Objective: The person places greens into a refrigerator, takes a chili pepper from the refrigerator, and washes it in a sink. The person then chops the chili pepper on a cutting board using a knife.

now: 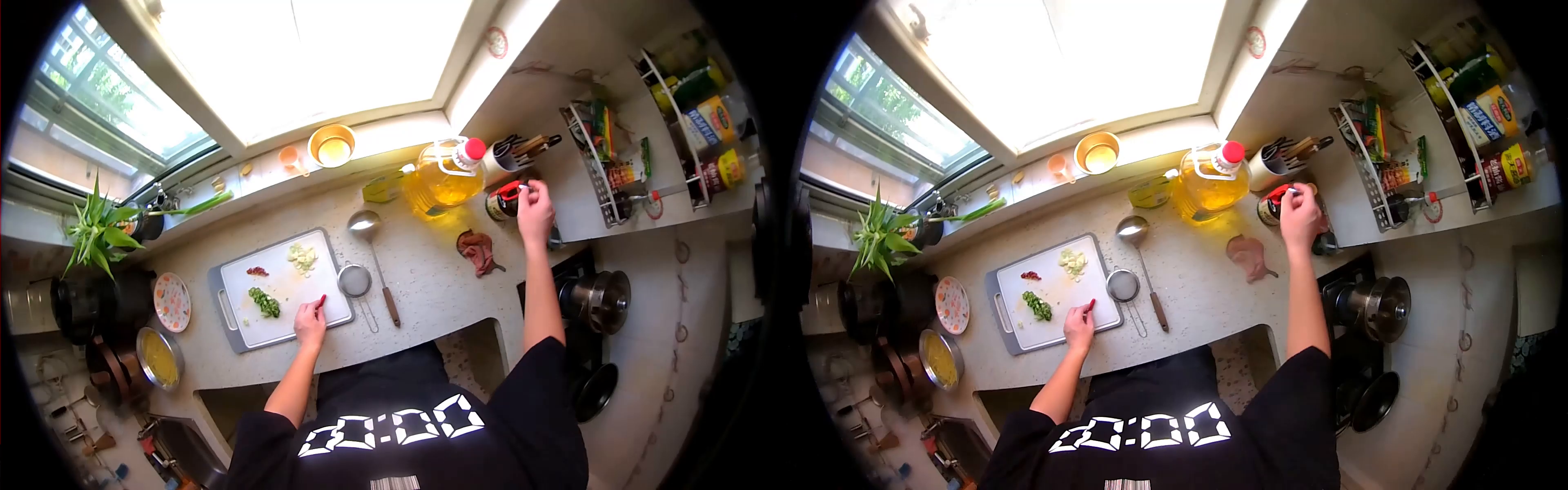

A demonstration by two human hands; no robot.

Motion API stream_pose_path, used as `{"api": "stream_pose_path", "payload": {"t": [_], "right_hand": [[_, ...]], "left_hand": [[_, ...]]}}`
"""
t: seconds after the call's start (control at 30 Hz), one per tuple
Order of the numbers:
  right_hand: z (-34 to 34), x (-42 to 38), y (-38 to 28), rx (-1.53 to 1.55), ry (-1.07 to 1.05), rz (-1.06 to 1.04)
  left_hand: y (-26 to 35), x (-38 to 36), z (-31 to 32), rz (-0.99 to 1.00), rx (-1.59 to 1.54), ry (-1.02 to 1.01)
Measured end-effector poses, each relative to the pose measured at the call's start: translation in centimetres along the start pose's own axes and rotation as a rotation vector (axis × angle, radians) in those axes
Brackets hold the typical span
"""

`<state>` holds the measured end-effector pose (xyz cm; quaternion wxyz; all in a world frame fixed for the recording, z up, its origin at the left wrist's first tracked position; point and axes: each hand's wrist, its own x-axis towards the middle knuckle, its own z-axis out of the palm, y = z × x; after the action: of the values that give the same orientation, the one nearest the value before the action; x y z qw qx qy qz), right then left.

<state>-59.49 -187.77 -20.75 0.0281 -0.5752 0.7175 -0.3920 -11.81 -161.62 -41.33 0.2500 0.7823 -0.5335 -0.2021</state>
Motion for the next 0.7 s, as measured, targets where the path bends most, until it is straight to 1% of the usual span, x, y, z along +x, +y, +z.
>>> {"api": "stream_pose_path", "payload": {"t": [0.03,0.1,0.2,0.3,0.43,0.47,0.57,0.6,0.7], "right_hand": [[0.0,2.0,1.1,-0.068,0.020,0.038],[-0.1,5.5,3.3,-0.089,0.033,0.072],[0.1,8.9,5.3,-0.166,-0.050,0.117],[0.8,10.8,5.4,-0.275,-0.091,0.109],[2.3,12.9,5.8,-0.302,-0.005,0.029],[2.8,13.7,6.4,-0.312,-0.015,-0.007],[4.1,15.9,8.3,-0.291,-0.137,0.001],[4.0,16.2,7.9,-0.269,-0.176,0.035],[4.1,17.1,7.7,-0.299,-0.208,0.015]], "left_hand": [[0.2,0.0,0.1,-0.001,0.007,0.005],[0.6,0.0,0.2,-0.013,0.036,0.009],[1.0,0.1,0.0,-0.033,0.081,0.000],[1.2,0.1,0.0,-0.046,0.114,-0.011],[1.3,0.1,0.2,-0.044,0.144,-0.008],[1.3,0.1,0.2,-0.039,0.148,-0.002],[1.4,0.2,0.3,-0.066,0.130,-0.007],[1.5,0.3,0.3,-0.082,0.119,-0.013],[1.6,0.4,0.3,-0.109,0.113,-0.027]]}}
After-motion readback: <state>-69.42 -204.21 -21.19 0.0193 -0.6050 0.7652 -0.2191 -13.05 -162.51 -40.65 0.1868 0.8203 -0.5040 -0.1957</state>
